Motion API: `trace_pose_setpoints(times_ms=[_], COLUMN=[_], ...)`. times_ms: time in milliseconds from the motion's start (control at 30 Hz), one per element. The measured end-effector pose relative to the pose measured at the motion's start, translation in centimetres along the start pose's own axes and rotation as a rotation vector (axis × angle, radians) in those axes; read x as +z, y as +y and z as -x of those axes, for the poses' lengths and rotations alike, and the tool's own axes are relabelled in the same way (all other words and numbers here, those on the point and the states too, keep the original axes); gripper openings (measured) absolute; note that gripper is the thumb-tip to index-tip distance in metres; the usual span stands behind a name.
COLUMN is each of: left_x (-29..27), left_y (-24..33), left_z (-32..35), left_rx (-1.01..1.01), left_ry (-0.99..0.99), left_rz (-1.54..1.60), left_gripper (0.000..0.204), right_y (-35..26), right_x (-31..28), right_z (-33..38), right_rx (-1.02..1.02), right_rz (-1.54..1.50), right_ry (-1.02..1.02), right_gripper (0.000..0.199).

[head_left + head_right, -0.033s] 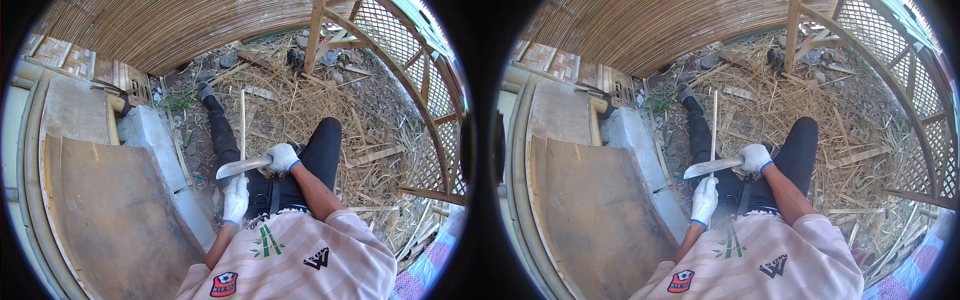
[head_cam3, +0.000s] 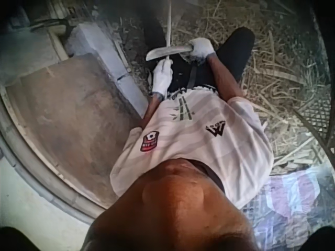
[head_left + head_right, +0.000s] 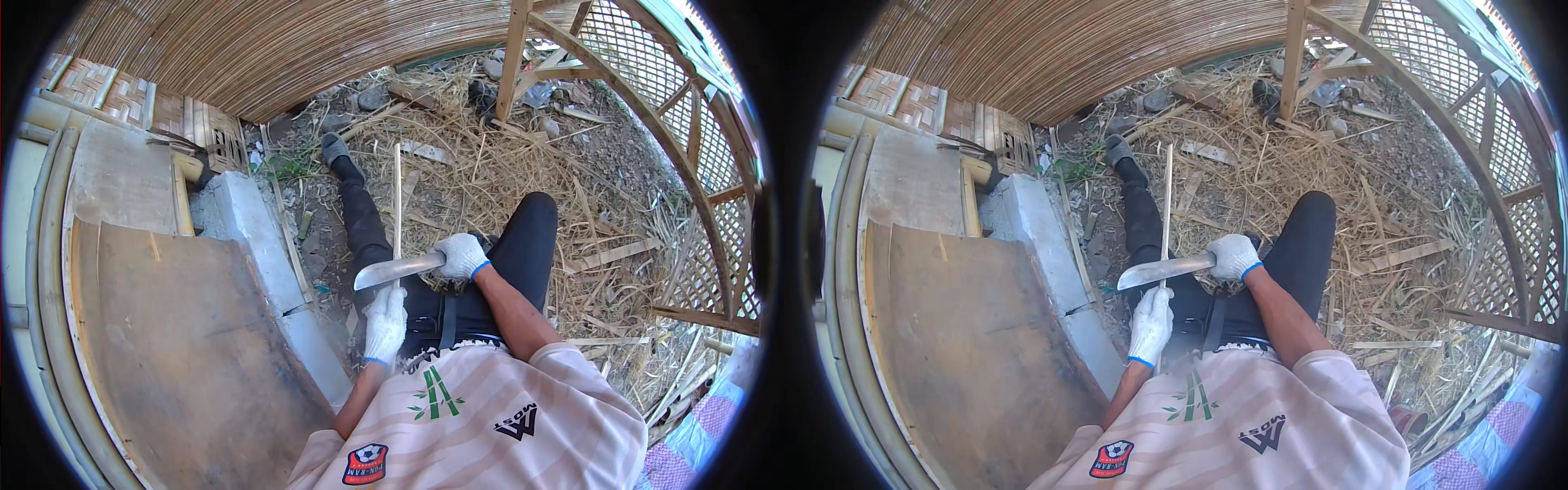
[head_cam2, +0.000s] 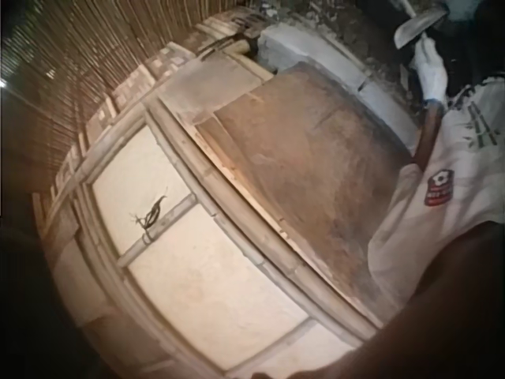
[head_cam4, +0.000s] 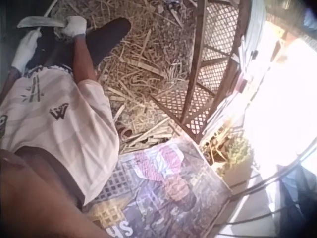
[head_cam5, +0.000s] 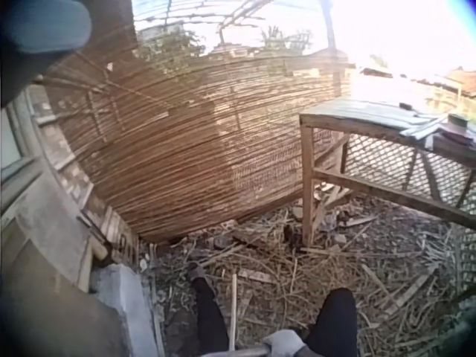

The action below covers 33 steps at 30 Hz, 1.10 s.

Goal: The person scrapes and trims bamboo strips using a large knife.

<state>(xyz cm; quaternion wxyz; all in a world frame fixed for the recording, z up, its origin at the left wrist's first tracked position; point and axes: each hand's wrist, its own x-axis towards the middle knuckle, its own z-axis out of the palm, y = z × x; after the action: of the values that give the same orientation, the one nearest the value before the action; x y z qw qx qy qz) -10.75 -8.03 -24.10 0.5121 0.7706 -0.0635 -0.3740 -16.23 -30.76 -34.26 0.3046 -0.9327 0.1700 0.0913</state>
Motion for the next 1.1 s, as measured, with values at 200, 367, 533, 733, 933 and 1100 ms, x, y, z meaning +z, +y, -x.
trace_pose_setpoints(times_ms=[200,367,533,733,933,1100], left_x=[0.7,0.4,-0.3,0.7,0.7,1.1], left_y=[1.3,2.7,1.1,3.3,1.9,3.6], left_z=[-0.6,-0.1,-0.6,1.0,0.3,2.1], left_rx=[0.038,0.0,-0.12,-0.106,-0.052,-0.092], left_ry=[-0.055,-0.027,-0.066,-0.074,-0.078,-0.107], left_rz=[0.006,0.068,-0.041,0.169,0.042,-0.018], left_gripper=[0.028,0.025,0.021,0.016,0.016,0.017], right_y=[0.8,-0.7,-3.0,0.2,-1.3,0.8], right_x=[-0.8,-1.1,-1.3,-2.6,-2.9,-4.2], right_z=[0.4,1.0,2.2,0.8,1.6,1.0], right_rx=[0.051,0.007,-0.085,0.348,0.043,0.417], right_rz=[0.022,0.016,-0.082,-0.3,-0.06,-0.341], right_ry=[0.065,0.04,-0.057,0.096,0.006,0.072], right_gripper=[0.031,0.031,0.034,0.033,0.03,0.032])
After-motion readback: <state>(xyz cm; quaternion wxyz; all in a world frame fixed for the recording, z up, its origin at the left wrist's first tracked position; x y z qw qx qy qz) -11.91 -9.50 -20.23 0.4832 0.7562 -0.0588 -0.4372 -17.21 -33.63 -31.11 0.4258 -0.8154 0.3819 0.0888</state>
